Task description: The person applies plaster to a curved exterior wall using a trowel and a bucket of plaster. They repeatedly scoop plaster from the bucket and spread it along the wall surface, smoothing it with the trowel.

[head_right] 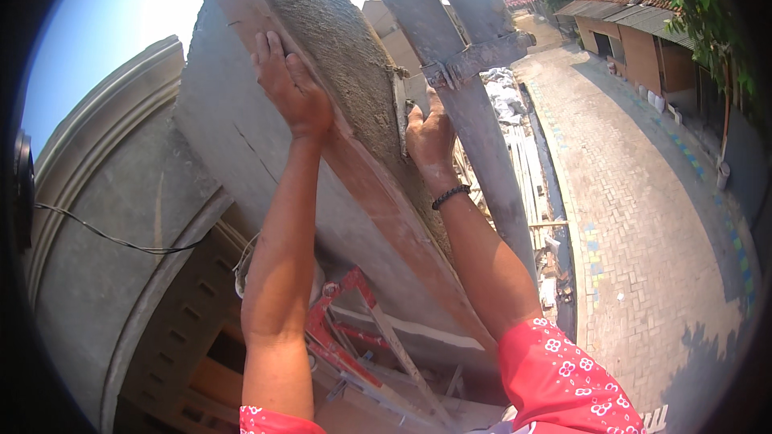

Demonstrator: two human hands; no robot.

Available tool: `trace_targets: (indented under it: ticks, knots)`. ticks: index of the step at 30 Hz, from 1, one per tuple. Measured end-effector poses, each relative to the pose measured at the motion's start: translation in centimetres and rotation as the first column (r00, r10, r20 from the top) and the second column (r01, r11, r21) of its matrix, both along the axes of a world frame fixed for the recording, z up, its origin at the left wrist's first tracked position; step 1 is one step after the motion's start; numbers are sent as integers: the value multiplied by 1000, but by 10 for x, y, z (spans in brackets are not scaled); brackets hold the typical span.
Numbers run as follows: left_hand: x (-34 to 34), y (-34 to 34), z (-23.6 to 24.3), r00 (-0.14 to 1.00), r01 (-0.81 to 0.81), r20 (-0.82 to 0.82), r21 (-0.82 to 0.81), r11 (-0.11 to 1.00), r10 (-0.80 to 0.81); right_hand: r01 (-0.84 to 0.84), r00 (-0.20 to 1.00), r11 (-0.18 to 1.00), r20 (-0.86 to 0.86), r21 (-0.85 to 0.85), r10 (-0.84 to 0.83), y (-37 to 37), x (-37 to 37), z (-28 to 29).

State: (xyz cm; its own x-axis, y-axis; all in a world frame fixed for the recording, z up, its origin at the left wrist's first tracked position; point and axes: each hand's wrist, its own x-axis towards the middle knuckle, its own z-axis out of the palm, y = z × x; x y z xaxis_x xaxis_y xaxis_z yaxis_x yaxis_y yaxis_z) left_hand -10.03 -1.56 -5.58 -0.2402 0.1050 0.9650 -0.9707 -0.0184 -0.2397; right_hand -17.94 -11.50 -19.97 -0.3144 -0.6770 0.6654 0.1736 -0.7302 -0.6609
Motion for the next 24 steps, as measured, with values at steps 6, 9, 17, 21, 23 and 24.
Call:
trace_targets:
  ticks: [6, 9, 17, 21, 23, 24]
  knots:
    - [7, 3, -3, 1000, -19, 11, 6, 1000, 19, -141, 990, 987, -16, 76, 143, 21, -5, -93]
    - [9, 5, -3, 1000, -26, 8, 18, 1000, 26, -156, 983, 985, 105, 74, 148, 25, 2, -82]
    - [6, 5, 0, 999, -19, 38, -31, 999, 20, -302, 938, 950, 155, -76, 310, 1, 6, 39]
    - [4, 0, 2, 1000, 11, 30, -21, 1000, -11, -195, 973, 943, 70, -271, 221, 4, -6, 41]
    - [4, 3, -1, 1000, 5, 8, -7, 1000, -5, -196, 980, 948, -18, -249, 198, 8, -10, 18]
    - [3, 2, 0, 999, -47, 22, -65, 997, 49, -248, 969, 952, -34, -178, 246, 15, -13, 5]
